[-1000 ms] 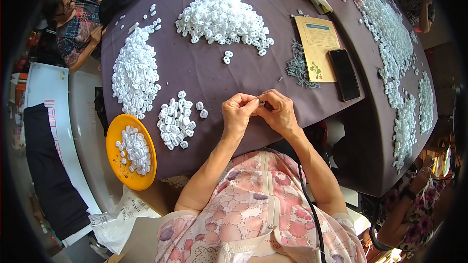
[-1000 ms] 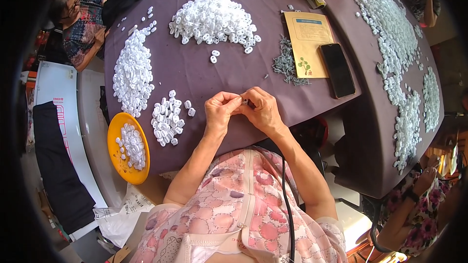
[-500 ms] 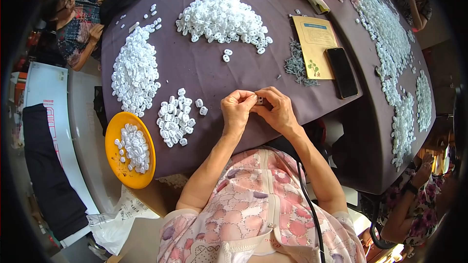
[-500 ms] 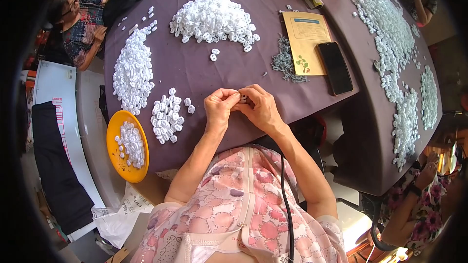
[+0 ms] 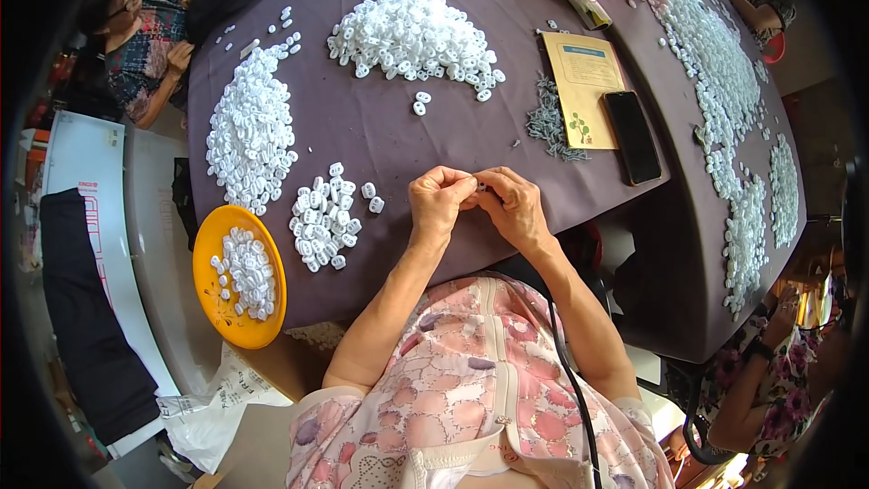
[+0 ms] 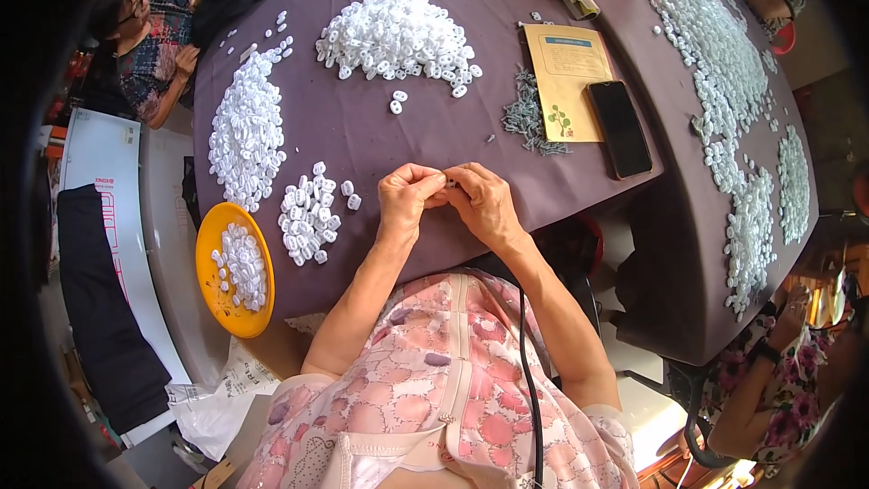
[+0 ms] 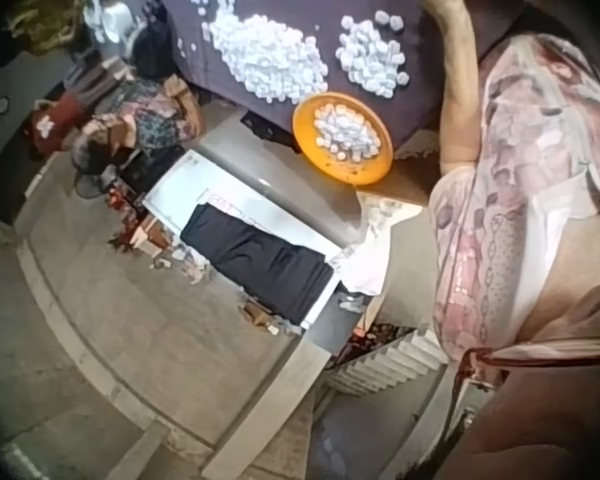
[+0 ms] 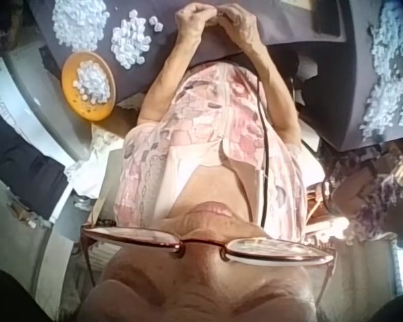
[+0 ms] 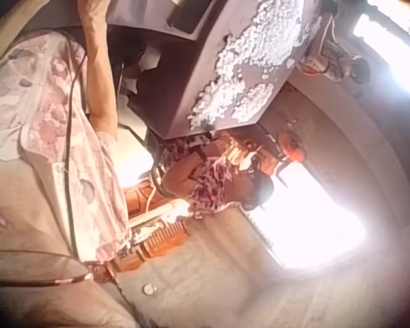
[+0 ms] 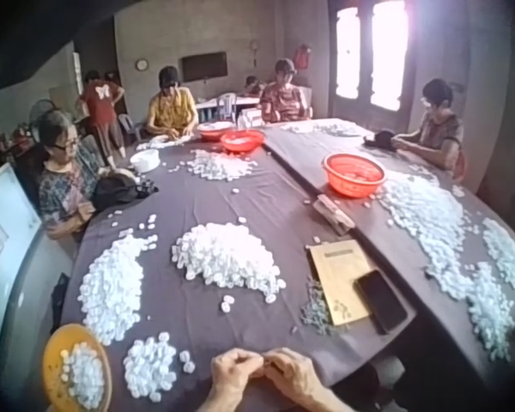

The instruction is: The person assembles plastic cord locks by inserting small pins into plastic pieces by hand, then sorts and arranges the plastic pieces into piles on the table.

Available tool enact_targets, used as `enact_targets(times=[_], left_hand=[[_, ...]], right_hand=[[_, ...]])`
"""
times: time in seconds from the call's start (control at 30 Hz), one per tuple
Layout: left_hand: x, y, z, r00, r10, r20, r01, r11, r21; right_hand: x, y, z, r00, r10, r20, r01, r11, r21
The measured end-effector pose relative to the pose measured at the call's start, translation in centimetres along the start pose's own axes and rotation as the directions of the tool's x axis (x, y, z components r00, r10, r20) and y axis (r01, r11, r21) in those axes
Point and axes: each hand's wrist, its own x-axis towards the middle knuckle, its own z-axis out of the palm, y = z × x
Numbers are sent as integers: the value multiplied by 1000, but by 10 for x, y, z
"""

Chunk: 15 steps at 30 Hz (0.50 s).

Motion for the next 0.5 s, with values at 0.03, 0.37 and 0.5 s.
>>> enact_targets(times=[0.03,0.37,0.5], left_hand=[[-1,2,0,1000,-22,13,22,1000,-11],[-4,-2,0,1000,18,7,-17,999,-27],[-5,-4,1,999,30,-11,-30,999,-22]], right_hand=[[0,2,0,999,-37,-4,37,999,-37],[3,-11,-5,996,83,37,-85,994,72],[2,-12,-7,991,117,66,-122,989,80]])
